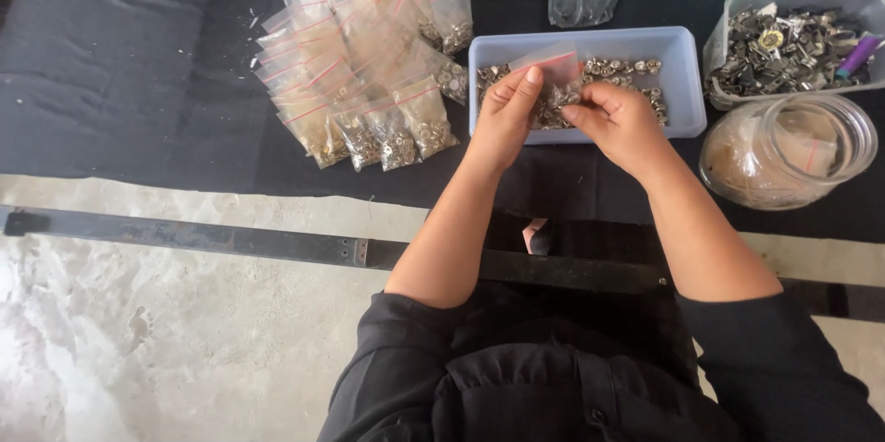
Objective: Sorting small metal components from a tray and placing them into individual plastic zip-lock bags.
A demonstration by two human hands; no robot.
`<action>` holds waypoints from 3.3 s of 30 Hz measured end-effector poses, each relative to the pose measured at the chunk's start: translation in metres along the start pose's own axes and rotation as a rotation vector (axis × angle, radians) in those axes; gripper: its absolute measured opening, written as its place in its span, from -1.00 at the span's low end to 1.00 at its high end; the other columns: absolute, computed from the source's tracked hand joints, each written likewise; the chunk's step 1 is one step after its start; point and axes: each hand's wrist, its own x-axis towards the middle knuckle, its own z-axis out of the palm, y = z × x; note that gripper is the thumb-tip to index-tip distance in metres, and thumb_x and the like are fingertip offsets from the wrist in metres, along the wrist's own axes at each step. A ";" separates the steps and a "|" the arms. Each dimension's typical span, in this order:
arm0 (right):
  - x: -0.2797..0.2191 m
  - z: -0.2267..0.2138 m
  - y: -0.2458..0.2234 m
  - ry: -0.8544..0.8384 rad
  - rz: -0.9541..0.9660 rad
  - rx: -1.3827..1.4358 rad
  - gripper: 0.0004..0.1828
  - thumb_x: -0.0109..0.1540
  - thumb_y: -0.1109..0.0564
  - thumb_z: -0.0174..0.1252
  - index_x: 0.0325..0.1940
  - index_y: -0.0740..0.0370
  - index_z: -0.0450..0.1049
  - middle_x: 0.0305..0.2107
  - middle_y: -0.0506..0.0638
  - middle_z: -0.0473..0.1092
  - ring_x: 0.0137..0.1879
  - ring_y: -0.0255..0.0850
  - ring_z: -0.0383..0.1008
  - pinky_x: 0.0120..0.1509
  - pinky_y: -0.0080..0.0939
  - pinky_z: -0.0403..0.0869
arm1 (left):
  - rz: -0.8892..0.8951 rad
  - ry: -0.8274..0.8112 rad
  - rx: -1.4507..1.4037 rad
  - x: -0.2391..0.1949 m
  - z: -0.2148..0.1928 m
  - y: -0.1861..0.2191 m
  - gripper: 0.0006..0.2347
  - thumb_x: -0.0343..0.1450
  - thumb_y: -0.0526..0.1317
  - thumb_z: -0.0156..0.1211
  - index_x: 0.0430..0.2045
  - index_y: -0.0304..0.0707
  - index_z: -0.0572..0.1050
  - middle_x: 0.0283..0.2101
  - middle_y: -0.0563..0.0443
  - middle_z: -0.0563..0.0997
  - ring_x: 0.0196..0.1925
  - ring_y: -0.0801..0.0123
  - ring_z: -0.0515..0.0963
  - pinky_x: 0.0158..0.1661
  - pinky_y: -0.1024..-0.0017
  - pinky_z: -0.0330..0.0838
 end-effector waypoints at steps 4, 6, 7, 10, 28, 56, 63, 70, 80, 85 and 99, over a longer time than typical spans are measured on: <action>-0.016 -0.006 -0.035 0.236 -0.407 -0.300 -0.74 0.36 0.12 0.40 0.09 0.25 0.61 -0.09 0.12 0.55 0.06 0.03 0.58 0.04 -0.10 0.55 | -0.007 0.009 0.019 0.005 0.014 0.027 -0.79 0.63 -0.18 0.13 -0.10 -0.32 0.66 -0.12 -0.13 0.73 0.05 0.31 0.67 0.15 0.29 0.51; -0.037 -0.009 -0.056 0.305 -0.449 -0.345 -0.73 0.40 0.21 0.29 0.17 0.36 0.56 0.05 0.21 0.49 0.20 0.11 0.51 0.25 0.04 0.49 | -0.044 -0.013 0.125 0.005 0.030 0.058 -0.77 0.61 -0.14 0.14 -0.12 -0.32 0.66 -0.18 -0.09 0.73 -0.01 0.35 0.69 0.08 0.30 0.57; -0.046 -0.008 -0.057 0.304 -0.445 -0.337 -0.73 0.40 0.21 0.29 0.17 0.36 0.56 0.05 0.21 0.49 0.20 0.11 0.51 0.25 0.04 0.49 | -0.048 -0.009 0.132 0.007 0.021 0.064 -0.77 0.61 -0.14 0.14 -0.12 -0.32 0.66 -0.18 -0.09 0.73 -0.01 0.35 0.69 0.08 0.30 0.57; -0.070 -0.004 -0.052 0.373 -0.543 -0.413 -0.79 0.38 0.30 0.24 0.11 0.40 0.58 0.05 0.29 0.49 0.13 0.24 0.52 0.18 0.12 0.50 | -0.047 0.066 0.412 0.014 0.003 0.095 -0.83 0.54 -0.13 0.24 -0.16 -0.18 0.68 -0.31 0.09 0.71 -0.23 0.60 0.63 -0.15 0.53 0.58; -0.084 0.008 -0.029 0.324 -0.530 -0.418 -0.85 0.40 0.35 0.10 -0.03 0.44 0.57 -0.01 0.25 0.50 0.08 0.11 0.54 0.23 0.06 0.51 | -0.245 0.250 0.959 0.075 -0.048 0.129 -0.75 0.43 -0.24 0.18 -0.05 -0.32 0.63 -0.42 0.10 0.66 -0.37 0.47 0.59 -0.25 0.51 0.60; -0.083 0.006 -0.033 0.315 -0.514 -0.391 -0.86 0.38 0.38 0.11 -0.05 0.45 0.58 -0.06 0.22 0.51 0.04 0.05 0.54 0.19 -0.01 0.54 | -0.296 0.061 1.551 0.098 -0.107 0.126 -0.77 0.44 -0.21 0.14 -0.12 -0.22 0.66 -0.21 0.07 0.69 -0.20 0.38 0.61 -0.18 0.39 0.52; -0.083 0.005 -0.032 0.320 -0.506 -0.399 -0.86 0.37 0.39 0.12 -0.04 0.44 0.58 -0.06 0.21 0.52 0.02 0.04 0.53 0.17 -0.02 0.55 | 0.013 -0.280 1.615 0.102 -0.075 0.134 -0.73 0.48 -0.43 0.02 -0.01 -0.36 0.62 -0.05 -0.22 0.70 0.01 0.07 0.67 -0.04 0.18 0.59; -0.083 0.005 -0.033 0.315 -0.518 -0.395 -0.86 0.37 0.40 0.13 -0.04 0.45 0.58 -0.07 0.22 0.52 0.03 0.05 0.54 0.17 -0.02 0.56 | -0.233 -0.203 1.729 0.108 -0.089 0.121 -0.63 0.41 -0.43 0.06 0.14 -0.37 0.51 0.12 -0.33 0.58 0.05 -0.05 0.63 0.06 0.11 0.54; -0.085 0.005 -0.035 0.303 -0.518 -0.409 -0.86 0.38 0.38 0.11 -0.05 0.45 0.58 -0.08 0.21 0.53 0.01 0.04 0.55 0.15 -0.02 0.56 | -0.062 -0.172 1.765 0.092 -0.107 0.108 -0.77 0.43 -0.37 0.10 -0.09 -0.28 0.64 -0.12 -0.15 0.70 -0.10 0.01 0.62 -0.12 0.12 0.53; -0.084 0.005 -0.037 0.315 -0.509 -0.426 -0.86 0.38 0.38 0.11 -0.05 0.43 0.58 -0.09 0.19 0.53 0.02 0.03 0.56 0.14 -0.03 0.57 | -0.107 -0.199 1.755 0.081 -0.097 0.111 -0.66 0.43 -0.31 0.19 0.12 -0.26 0.53 0.05 -0.18 0.65 0.12 -0.05 0.55 0.04 0.00 0.47; -0.110 -0.108 -0.113 0.322 -0.368 -0.675 -0.89 0.43 0.31 0.27 -0.03 0.47 0.62 0.01 0.30 0.54 0.15 0.15 0.52 0.35 0.19 0.44 | 0.307 0.044 1.078 0.019 0.000 0.073 -0.64 0.62 -0.32 0.04 0.36 -0.20 0.28 0.43 -0.16 0.36 0.58 0.08 0.19 0.54 0.05 0.13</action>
